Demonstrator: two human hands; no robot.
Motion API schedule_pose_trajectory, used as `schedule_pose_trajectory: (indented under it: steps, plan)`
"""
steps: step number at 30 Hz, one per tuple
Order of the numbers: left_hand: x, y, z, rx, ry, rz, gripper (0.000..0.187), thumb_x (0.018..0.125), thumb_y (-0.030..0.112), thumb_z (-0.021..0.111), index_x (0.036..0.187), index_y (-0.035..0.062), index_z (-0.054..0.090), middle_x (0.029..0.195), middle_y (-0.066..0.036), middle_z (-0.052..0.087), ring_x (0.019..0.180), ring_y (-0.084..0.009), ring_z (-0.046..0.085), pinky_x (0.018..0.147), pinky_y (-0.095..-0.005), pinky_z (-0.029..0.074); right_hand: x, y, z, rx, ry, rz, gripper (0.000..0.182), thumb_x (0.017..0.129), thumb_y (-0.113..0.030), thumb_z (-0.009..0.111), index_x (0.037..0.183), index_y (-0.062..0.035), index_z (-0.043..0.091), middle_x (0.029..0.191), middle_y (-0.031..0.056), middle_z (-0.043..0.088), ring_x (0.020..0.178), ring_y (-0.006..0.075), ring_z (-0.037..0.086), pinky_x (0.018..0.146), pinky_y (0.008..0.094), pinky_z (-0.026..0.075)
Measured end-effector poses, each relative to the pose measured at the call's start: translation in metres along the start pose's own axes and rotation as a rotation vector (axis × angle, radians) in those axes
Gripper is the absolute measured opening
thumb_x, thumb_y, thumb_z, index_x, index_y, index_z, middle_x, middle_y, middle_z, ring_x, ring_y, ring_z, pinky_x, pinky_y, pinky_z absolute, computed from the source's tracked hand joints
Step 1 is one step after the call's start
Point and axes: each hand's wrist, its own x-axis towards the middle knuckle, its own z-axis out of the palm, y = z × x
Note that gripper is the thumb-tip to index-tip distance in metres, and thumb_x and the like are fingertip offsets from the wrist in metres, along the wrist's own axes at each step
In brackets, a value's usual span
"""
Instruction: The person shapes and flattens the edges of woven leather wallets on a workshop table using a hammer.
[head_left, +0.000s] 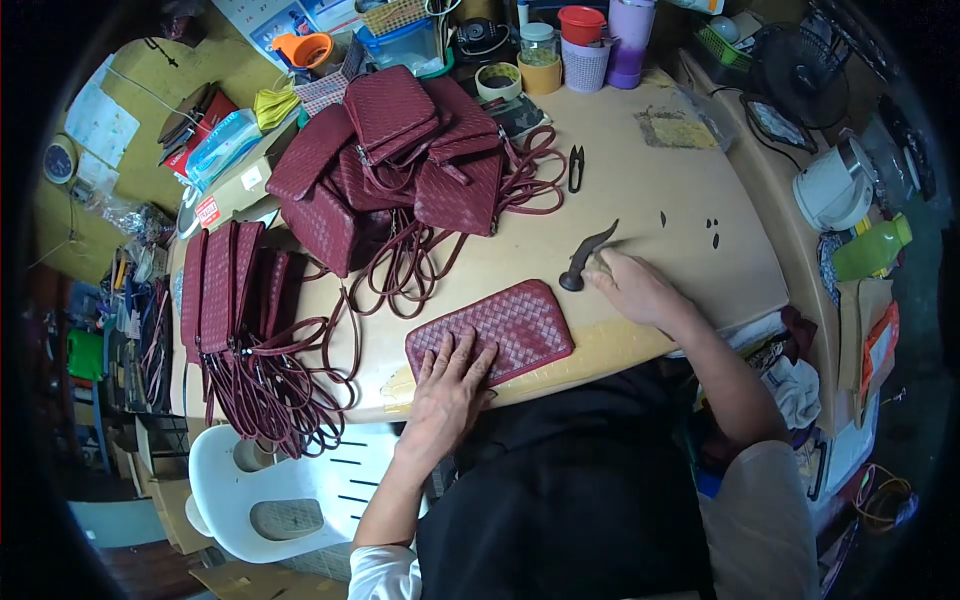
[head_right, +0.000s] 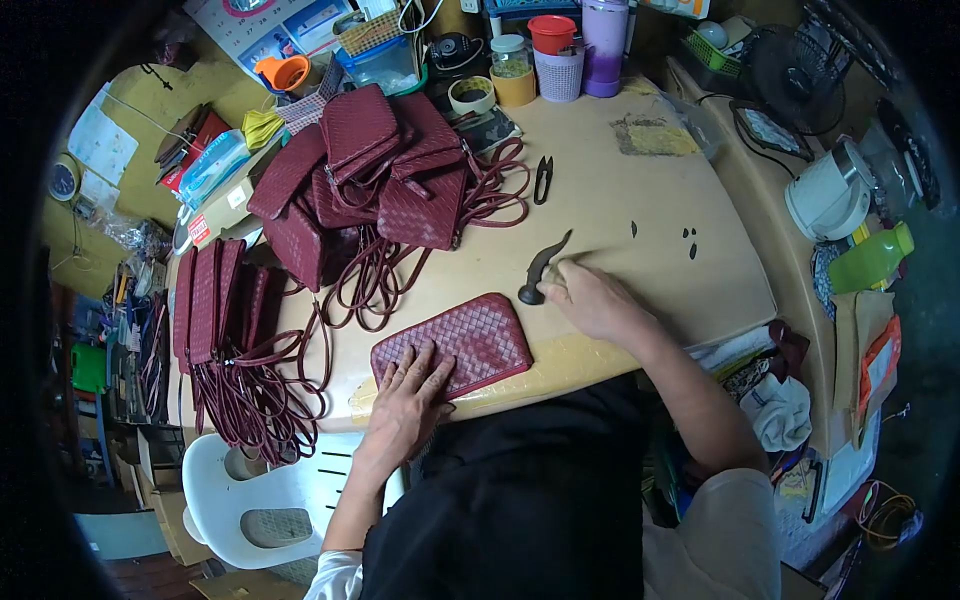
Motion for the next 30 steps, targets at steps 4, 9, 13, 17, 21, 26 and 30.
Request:
schedule_pose_trajectory:
  steps: [4,9,13,17,21,26,30]
  plan:
    - [0.008,0.011,-0.014,0.012,0.003,0.071,0.068,0.079,0.029,0.072,0.141,0.0159,0.045,0.148,-0.015,0.038,0.136,-0.039,0.036,0.111,-0.0513,0.03,0.006,0.008,0.011,0.138,0.13,0.03,0.042,0.096,-0.037,0.052,0.106,0.0036,0.053,0.101,0.0278,0.062,0.098,0.045,0.058,0.084,0.0492,0.046]
    - [0.033,0.003,-0.006,0.0,0.005,0.216,0.063,0.078,0.024,0.072,0.137,0.0138,0.05,0.137,-0.014,0.052,0.123,-0.0368,0.052,0.1,-0.04,0.047,0.003,0.01,0.014,0.091,0.116,0.011,0.042,0.096,-0.036,0.051,0.11,0.0037,0.053,0.101,0.0274,0.062,0.1,0.044,0.058,0.086,0.0471,0.046]
    - [0.041,0.026,-0.05,-0.037,-0.398,-0.061,0.057,0.083,-0.001,0.057,0.138,0.0066,0.046,0.133,-0.022,0.053,0.12,-0.0392,0.054,0.093,-0.0412,0.052,-0.003,0.017,0.006,0.248,0.153,-0.043,0.039,0.096,-0.032,0.05,0.114,0.0026,0.052,0.103,0.0267,0.062,0.1,0.0427,0.06,0.087,0.046,0.046]
    - [0.021,-0.008,-0.054,-0.767,0.37,0.094,0.066,0.083,-0.015,0.043,0.146,0.0048,0.035,0.136,-0.026,0.05,0.126,-0.0302,0.053,0.102,-0.0354,0.043,-0.022,0.018,-0.002,0.238,0.298,-0.033,0.037,0.098,-0.031,0.048,0.118,0.0005,0.048,0.107,0.0269,0.06,0.101,0.0433,0.059,0.088,0.0475,0.045]
    - [0.03,0.008,-0.05,-1.241,0.343,-0.121,0.065,0.087,-0.012,0.04,0.149,0.0046,0.029,0.134,-0.016,0.052,0.119,-0.017,0.054,0.1,-0.0293,0.042,-0.02,0.018,0.0,0.339,0.249,0.057,0.036,0.099,-0.03,0.046,0.118,-0.0002,0.046,0.107,0.0273,0.06,0.103,0.0449,0.057,0.088,0.049,0.044]
    - [0.044,0.015,0.008,-0.149,0.484,-0.004,0.064,0.08,-0.005,0.057,0.141,0.0117,0.047,0.147,-0.026,0.033,0.138,-0.0399,0.032,0.111,-0.0509,0.028,-0.021,0.003,-0.001,0.206,0.328,-0.038,0.037,0.099,-0.032,0.045,0.119,-0.0005,0.047,0.106,0.0284,0.06,0.101,0.0481,0.057,0.085,0.0519,0.044]
    - [0.067,0.014,0.014,-0.083,0.162,0.078,0.061,0.088,0.023,0.061,0.145,0.0151,0.041,0.155,-0.016,0.025,0.144,-0.0406,0.019,0.114,-0.0569,0.016,-0.007,-0.023,-0.027,0.018,0.101,-0.026,0.036,0.099,-0.033,0.046,0.115,-0.0018,0.049,0.1,0.0313,0.06,0.098,0.0479,0.057,0.083,0.0531,0.044]
